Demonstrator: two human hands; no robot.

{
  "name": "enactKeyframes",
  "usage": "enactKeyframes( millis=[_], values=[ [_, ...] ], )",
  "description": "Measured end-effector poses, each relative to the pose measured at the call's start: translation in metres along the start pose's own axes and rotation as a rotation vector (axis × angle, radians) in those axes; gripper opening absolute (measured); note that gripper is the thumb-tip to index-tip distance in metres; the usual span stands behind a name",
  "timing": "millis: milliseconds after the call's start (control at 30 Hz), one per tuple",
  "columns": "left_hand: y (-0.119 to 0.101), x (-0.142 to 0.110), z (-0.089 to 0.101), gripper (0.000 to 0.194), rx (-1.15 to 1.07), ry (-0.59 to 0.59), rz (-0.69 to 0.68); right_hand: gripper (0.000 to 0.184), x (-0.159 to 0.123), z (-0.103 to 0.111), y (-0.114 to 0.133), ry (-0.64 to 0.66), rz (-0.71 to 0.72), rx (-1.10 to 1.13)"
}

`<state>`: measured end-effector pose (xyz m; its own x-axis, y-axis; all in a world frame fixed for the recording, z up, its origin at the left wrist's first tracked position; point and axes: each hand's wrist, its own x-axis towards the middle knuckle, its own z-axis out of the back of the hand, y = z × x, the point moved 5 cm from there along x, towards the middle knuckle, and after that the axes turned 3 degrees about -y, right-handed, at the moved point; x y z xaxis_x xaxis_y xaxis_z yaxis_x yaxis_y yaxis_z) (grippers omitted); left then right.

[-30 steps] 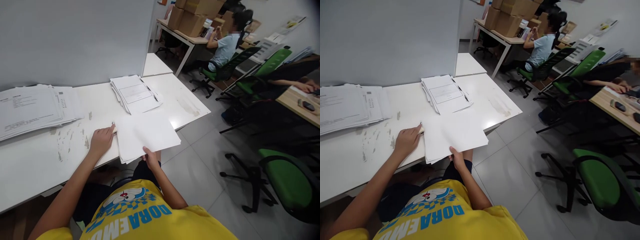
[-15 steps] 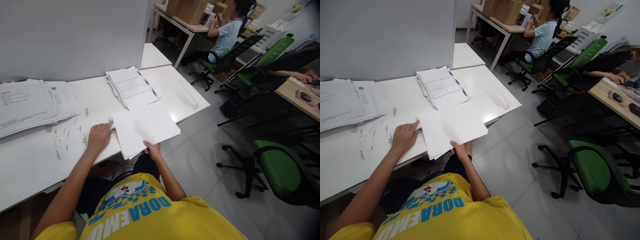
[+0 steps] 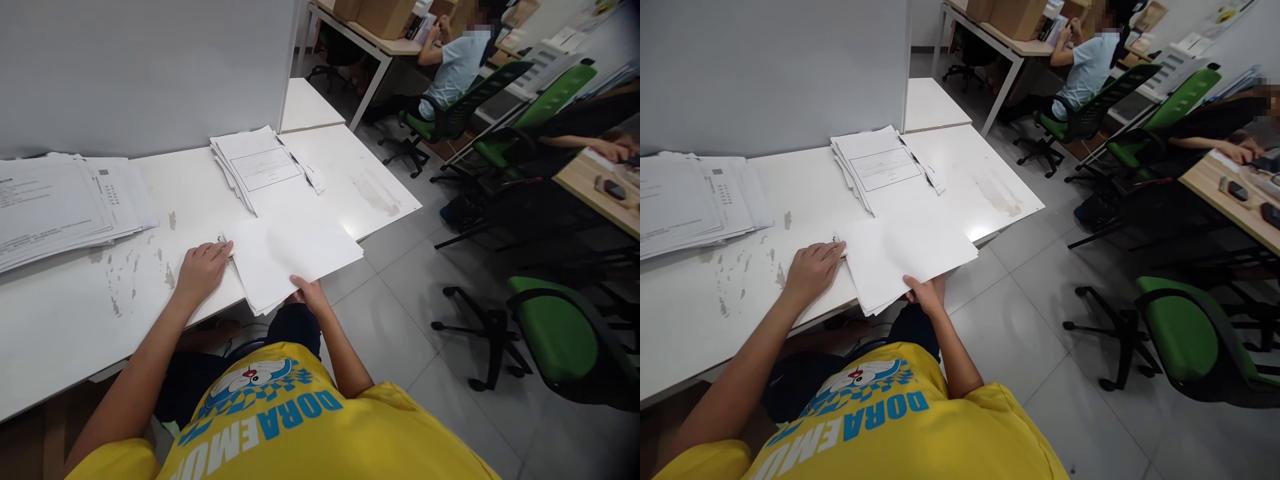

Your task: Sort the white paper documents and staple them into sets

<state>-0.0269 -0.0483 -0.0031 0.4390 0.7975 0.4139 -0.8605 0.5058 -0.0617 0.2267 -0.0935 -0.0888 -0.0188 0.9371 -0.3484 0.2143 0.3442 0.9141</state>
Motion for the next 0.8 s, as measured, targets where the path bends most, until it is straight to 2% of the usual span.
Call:
enactKeyframes(
  millis=[267,433,533,633,700,733,800],
  values=[
    [-0.005,0.002,-0.002,0.043,-0.034,0.002,-0.070,0.038,-0.005,-0.006,0.019,0.009,0.088,0.005],
    [-0.004,-0.004,-0.001,0.043,-0.058,-0.009,-0.018,0.030,-0.016,-0.010,0.037,-0.100,0.151,-0.023],
    [-0.002,-0.008,0.000,0.043,-0.086,-0.033,0.030,0.024,-0.035,-0.005,0.070,-0.217,0.244,0.015],
    [-0.001,-0.009,-0.001,0.041,-0.120,-0.053,0.050,0.020,-0.056,-0.009,0.125,-0.274,0.481,0.154],
    [-0.001,-0.010,-0.004,0.040,-0.135,-0.051,0.050,0.020,-0.058,-0.033,0.155,-0.238,0.606,0.262],
    [-0.001,-0.011,-0.006,0.039,-0.140,-0.049,0.056,0.021,-0.054,-0.055,0.164,-0.199,0.633,0.295],
    [0.000,-0.013,-0.009,0.038,-0.164,-0.053,0.074,0.028,-0.033,-0.121,0.167,-0.086,0.649,0.298]
  ],
)
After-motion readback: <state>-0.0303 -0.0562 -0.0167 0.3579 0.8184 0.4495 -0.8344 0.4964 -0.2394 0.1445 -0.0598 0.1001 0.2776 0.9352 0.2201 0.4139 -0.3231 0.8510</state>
